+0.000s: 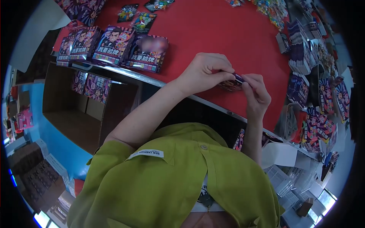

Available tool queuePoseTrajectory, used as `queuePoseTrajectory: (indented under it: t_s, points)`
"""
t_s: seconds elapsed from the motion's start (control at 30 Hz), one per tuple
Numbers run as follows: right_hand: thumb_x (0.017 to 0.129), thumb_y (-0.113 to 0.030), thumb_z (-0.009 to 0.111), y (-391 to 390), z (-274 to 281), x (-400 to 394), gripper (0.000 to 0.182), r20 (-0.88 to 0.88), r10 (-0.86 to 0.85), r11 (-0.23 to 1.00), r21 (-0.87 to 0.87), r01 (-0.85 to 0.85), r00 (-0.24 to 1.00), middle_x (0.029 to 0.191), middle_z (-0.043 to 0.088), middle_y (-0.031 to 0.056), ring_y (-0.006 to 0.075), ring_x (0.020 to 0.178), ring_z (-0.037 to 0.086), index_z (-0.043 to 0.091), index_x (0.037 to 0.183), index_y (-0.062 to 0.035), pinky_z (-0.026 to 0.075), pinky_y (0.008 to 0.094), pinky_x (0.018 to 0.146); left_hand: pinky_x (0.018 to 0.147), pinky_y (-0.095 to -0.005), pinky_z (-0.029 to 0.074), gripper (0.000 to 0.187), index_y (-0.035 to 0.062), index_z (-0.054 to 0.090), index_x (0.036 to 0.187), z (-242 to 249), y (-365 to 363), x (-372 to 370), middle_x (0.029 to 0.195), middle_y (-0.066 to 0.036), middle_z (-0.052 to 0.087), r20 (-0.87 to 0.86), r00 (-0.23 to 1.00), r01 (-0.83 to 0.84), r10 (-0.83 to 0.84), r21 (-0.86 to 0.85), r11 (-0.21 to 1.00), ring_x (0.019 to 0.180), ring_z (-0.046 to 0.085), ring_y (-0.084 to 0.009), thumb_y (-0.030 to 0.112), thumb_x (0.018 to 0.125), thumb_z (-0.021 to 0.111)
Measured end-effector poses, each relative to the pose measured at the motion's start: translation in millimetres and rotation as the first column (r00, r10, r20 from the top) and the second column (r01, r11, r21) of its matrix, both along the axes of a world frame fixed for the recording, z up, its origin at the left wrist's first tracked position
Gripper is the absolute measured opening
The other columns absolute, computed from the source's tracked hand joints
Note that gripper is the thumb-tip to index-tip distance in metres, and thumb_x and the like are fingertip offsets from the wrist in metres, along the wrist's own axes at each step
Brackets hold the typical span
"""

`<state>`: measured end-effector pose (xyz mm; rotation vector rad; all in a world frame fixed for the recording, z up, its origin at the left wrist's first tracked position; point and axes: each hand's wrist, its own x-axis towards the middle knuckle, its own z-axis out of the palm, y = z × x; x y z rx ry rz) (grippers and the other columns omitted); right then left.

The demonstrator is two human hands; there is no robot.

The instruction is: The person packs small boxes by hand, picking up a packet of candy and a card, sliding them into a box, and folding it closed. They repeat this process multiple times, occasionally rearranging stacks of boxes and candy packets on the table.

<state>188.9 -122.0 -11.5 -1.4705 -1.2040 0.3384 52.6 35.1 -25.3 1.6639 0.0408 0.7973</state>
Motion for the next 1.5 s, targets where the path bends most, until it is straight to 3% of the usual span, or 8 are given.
queuePoseTrajectory:
  t_s: [0.13, 0.67, 0.87, 1.0, 1.17, 1.3, 1.4, 1.5]
  points:
    - [0.077, 0.005, 0.065, 0, 12, -1, 0.023, 0.667, -0.002, 1.0, -0.018, 0.02, 0.745, 0.099, 0.061, 0.0141, 0.0212, 0.081, 0.059, 0.066, 0.099, 0.002, 0.047, 0.0298, 0.068, 0.07, -0.0322, 0.053, 0.019, -0.0008, 0.064, 0.082, 3, 2, -9, 0.087, -0.008, 0.064, 0.184, 0.973, -0.221, 0.142, 0.545, 0.809, 0.087, 0.062, -0.0273, 0.012, 0.07, 0.074]
    - [0.083, 0.004, 0.06, 40, -6, -11, 0.023, 0.589, -0.16, 0.987, 0.103, 0.123, 0.792, 0.101, 0.06, 0.0163, 0.0253, 0.088, 0.062, 0.061, 0.106, 0.0043, 0.051, 0.0302, 0.075, 0.099, -0.0524, 0.035, 0.033, -0.0023, 0.061, 0.102, -1, -13, -17, 0.11, -0.012, 0.054, 0.199, 0.84, -0.466, 0.506, 0.743, 0.481, 0.109, 0.05, -0.0295, 0.009, 0.071, 0.062]
    - [0.081, 0.003, 0.053, 147, 21, -57, 0.016, -0.076, 0.246, 0.952, -0.166, -0.256, 0.966, 0.093, 0.058, 0.0145, 0.0271, 0.083, 0.061, 0.06, 0.096, 0.0023, 0.05, 0.0308, 0.071, 0.106, -0.0561, 0.022, 0.061, 0.0, 0.047, 0.124, 38, 14, -58, 0.123, -0.016, 0.048, 0.064, 0.716, -0.49, 0.695, 0.755, 0.436, 0.12, 0.042, -0.0361, 0.007, 0.067, 0.066]
    - [0.081, -0.001, 0.055, 186, 3, -85, 0.019, 0.17, 0.178, 0.939, -0.325, -0.115, 0.969, 0.1, 0.056, 0.0174, 0.0325, 0.096, 0.057, 0.06, 0.099, 0.0025, 0.047, 0.0374, 0.081, 0.103, -0.0542, 0.027, 0.06, -0.0027, 0.041, 0.127, 14, 47, -77, 0.123, -0.022, 0.047, -0.082, 0.625, -0.438, 0.776, 0.787, 0.435, 0.12, 0.042, -0.0374, 0.002, 0.07, 0.06]
    - [0.087, -0.016, 0.061, 131, 4, -23, 0.023, 0.307, -0.142, 0.986, -0.043, 0.163, 0.941, 0.103, 0.058, 0.0177, 0.0324, 0.098, 0.056, 0.06, 0.102, 0.0008, 0.046, 0.0372, 0.084, 0.102, -0.051, 0.031, 0.051, -0.0016, 0.043, 0.129, 6, 53, -78, 0.12, -0.021, 0.051, -0.083, 0.631, -0.403, 0.772, 0.815, 0.417, 0.117, 0.047, -0.0341, 0.0, 0.08, 0.057]
    - [0.087, -0.021, 0.058, 40, 12, 126, 0.029, 0.801, -0.473, 0.657, 0.042, 0.753, 0.368, 0.104, 0.057, 0.0186, 0.0344, 0.097, 0.056, 0.057, 0.104, 0.002, 0.045, 0.0445, 0.084, 0.101, -0.0492, 0.035, 0.048, -0.0019, 0.044, 0.128, 5, 51, -80, 0.121, -0.021, 0.051, -0.122, 0.595, -0.366, 0.795, 0.839, 0.403, 0.118, 0.046, -0.0361, -0.001, 0.081, 0.056]
    - [0.085, -0.024, 0.057, -12, 24, 179, 0.038, 0.99, -0.106, 0.0, -0.098, 0.995, 0.097, 0.116, 0.055, 0.0174, 0.0315, 0.107, 0.055, 0.056, 0.114, -0.0002, 0.043, 0.0436, 0.087, 0.1, -0.0488, 0.036, 0.047, -0.0024, 0.045, 0.127, 4, 52, -80, 0.122, -0.02, 0.051, -0.114, 0.594, -0.396, 0.796, 0.82, 0.413, 0.118, 0.045, -0.0378, -0.002, 0.081, 0.056]
    - [0.088, -0.022, 0.051, -40, -11, 225, 0.027, 0.991, -0.04, -0.214, 0.115, 0.97, -0.126, 0.11, 0.061, 0.0173, 0.028, 0.102, 0.06, 0.062, 0.106, -0.0046, 0.045, 0.0458, 0.081, 0.101, -0.0492, 0.036, 0.046, -0.0024, 0.046, 0.126, 10, 45, -76, 0.122, -0.02, 0.051, -0.034, 0.589, -0.43, 0.808, 0.833, 0.348, 0.118, 0.045, -0.0378, -0.002, 0.081, 0.056]
